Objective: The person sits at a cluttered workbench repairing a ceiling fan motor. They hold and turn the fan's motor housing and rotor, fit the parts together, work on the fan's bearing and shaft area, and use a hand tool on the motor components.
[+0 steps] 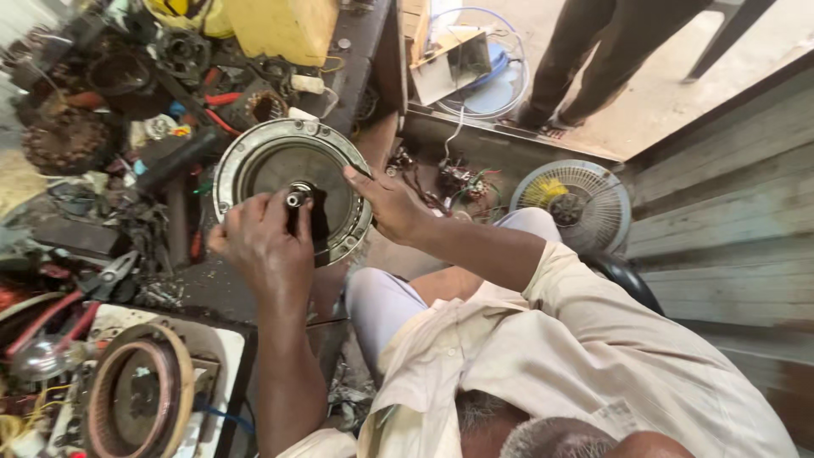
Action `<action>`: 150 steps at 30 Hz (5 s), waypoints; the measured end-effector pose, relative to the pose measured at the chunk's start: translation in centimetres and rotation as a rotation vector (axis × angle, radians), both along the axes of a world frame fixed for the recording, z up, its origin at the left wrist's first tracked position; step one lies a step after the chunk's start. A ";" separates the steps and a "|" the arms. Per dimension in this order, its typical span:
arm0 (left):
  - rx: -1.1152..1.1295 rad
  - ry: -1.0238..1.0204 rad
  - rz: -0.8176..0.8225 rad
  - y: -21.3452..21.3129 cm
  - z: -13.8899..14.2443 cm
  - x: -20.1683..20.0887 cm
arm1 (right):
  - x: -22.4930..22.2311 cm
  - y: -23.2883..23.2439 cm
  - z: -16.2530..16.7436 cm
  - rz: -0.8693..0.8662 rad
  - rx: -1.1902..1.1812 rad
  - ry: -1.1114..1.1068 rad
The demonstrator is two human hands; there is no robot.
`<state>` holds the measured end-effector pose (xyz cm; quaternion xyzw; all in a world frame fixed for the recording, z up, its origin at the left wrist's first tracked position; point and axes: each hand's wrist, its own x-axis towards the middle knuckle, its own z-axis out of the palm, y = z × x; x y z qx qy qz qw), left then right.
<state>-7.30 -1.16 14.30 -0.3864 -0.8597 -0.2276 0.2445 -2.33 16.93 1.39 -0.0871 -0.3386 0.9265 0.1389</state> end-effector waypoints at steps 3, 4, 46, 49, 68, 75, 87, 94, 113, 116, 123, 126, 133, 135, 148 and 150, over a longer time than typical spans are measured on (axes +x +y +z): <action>0.006 0.009 0.056 -1.1 0.2 -1.0 | -1.6 -1.2 1.4 -0.025 -0.003 -0.011; 0.002 -0.013 0.047 -1.3 -0.2 -1.6 | -2.2 -1.4 1.3 0.003 -0.035 0.009; 0.212 -0.231 -0.233 4.9 -7.8 -1.7 | 3.0 2.9 -3.3 -0.112 0.264 -0.021; 0.210 -0.277 -0.289 6.4 -7.5 -0.5 | 4.7 4.2 -3.9 -0.159 0.326 0.022; 0.053 -0.175 -0.419 12.0 -11.8 2.1 | 10.7 9.4 -8.6 -0.600 2.070 -0.365; 0.001 -0.079 -0.289 12.1 -12.9 2.7 | 10.5 8.7 -8.6 -0.454 1.258 -0.316; 0.087 -0.437 -0.359 13.8 -15.8 3.8 | 12.4 9.1 -10.3 -0.477 1.085 -0.266; 0.056 -0.420 -0.306 13.1 -15.7 3.3 | 12.4 7.8 -8.1 -0.736 1.762 -0.340; 0.158 -0.515 -0.425 17.1 -11.2 7.5 | 16.1 10.3 -4.2 -0.438 0.990 -0.224; 0.188 -0.562 -0.458 18.1 -10.4 8.6 | 17.2 10.8 -4.1 -0.475 0.991 -0.166; 0.183 -0.417 -0.498 19.5 -10.5 10.8 | 19.8 12.0 -5.2 -0.549 1.012 -0.119; 0.149 -0.421 -0.488 20.0 -9.9 11.7 | 20.7 12.1 -4.8 -0.576 1.035 -0.100; 0.107 -0.306 -0.562 19.2 -7.5 13.7 | 22.4 11.4 -4.0 -0.576 0.926 -0.058; 0.117 -0.300 -0.594 19.9 -7.3 14.4 | 23.1 11.9 -4.0 -0.597 0.938 -0.037; 0.096 -0.529 -0.542 24.2 -10.2 15.2 | 24.9 14.7 -3.3 -0.583 0.952 -0.120; 0.131 -0.541 -0.562 25.2 -11.0 14.7 | 24.7 15.5 -3.4 -0.579 0.980 -0.155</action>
